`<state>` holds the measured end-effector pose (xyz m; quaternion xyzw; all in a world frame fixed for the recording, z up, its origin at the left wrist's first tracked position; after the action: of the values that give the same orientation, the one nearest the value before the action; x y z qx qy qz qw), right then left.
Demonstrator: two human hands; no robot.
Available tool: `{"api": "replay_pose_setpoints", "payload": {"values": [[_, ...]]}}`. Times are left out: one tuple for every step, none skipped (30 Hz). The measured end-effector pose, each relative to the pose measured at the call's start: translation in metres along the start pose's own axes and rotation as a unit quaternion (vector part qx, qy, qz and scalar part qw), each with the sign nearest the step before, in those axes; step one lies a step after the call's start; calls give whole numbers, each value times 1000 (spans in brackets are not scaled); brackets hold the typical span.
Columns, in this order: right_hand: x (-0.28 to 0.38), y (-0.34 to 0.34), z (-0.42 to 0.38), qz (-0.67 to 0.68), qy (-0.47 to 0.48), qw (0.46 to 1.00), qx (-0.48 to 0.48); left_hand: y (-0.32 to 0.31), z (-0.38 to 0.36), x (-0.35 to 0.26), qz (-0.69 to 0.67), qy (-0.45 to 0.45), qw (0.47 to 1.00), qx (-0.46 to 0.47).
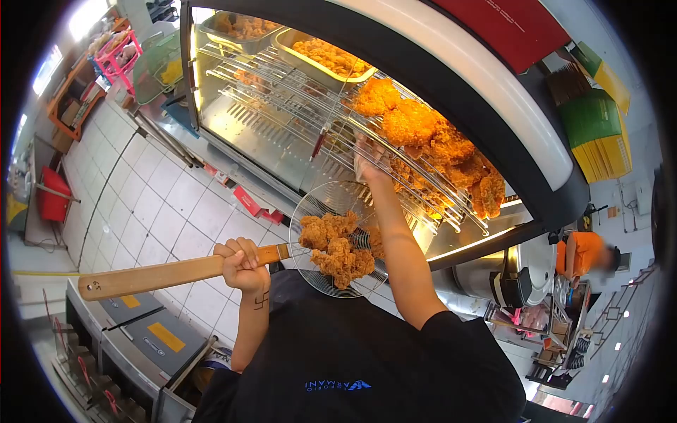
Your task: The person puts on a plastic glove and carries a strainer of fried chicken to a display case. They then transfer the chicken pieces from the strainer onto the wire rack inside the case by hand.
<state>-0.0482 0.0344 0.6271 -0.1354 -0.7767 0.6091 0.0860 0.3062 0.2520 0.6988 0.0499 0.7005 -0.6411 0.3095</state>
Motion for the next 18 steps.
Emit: {"api": "replay_pose_setpoints", "payload": {"values": [[-2,-5,-6,16,10,1000,18,0,0,0,-1,2,1000,1],[3,4,5,24,1,997,78,0,0,0,-3,3,1000,1],[-2,-5,5,33,-11,990,140,-1,1,0,-5,2,1000,2],[2,-2,10,-5,96,994,46,0,1,-1,-5,0,1000,1],[0,-4,7,-6,98,993,67,0,1,-1,-5,0,1000,1],[-1,-7,1,-7,100,991,90,0,1,0,-5,-1,1000,0],[-1,-11,-6,-7,105,988,111,0,0,0,-5,-2,1000,-1],[-1,-12,-3,59,19,972,227,1,0,0,-4,-3,1000,-1],[-2,-12,-3,100,-77,935,332,1,1,0,-4,-4,1000,0],[2,-3,4,90,-63,939,326,1,1,1,-4,-4,1000,-1],[4,3,7,83,-33,948,305,1,2,1,-5,-4,1000,-2],[7,10,9,75,-4,956,282,1,2,1,-5,-5,1000,-3],[9,17,10,65,25,963,259,1,2,0,-7,-3,1000,-4],[10,21,13,74,39,965,249,1,2,0,-9,-1,1000,-5],[10,25,16,83,53,966,240,0,3,0,-11,0,1000,-5],[6,24,14,111,41,962,245,0,4,0,-11,0,1000,-3],[2,22,12,140,28,958,250,-1,5,0,-11,1,1000,-3],[-8,12,-11,144,57,974,168,0,5,0,-10,1,1000,-2]]}}
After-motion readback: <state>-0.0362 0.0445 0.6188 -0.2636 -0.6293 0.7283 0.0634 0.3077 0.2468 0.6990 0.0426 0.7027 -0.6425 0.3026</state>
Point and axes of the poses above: each hand's wrist, its own z-axis towards the middle knuckle, its own y-axis out of the back of the hand, x = y × z, the point moved 4 cm from there along z, towards the middle knuckle, and after that the axes turned 9 degrees about y, right-handed, at the moved point
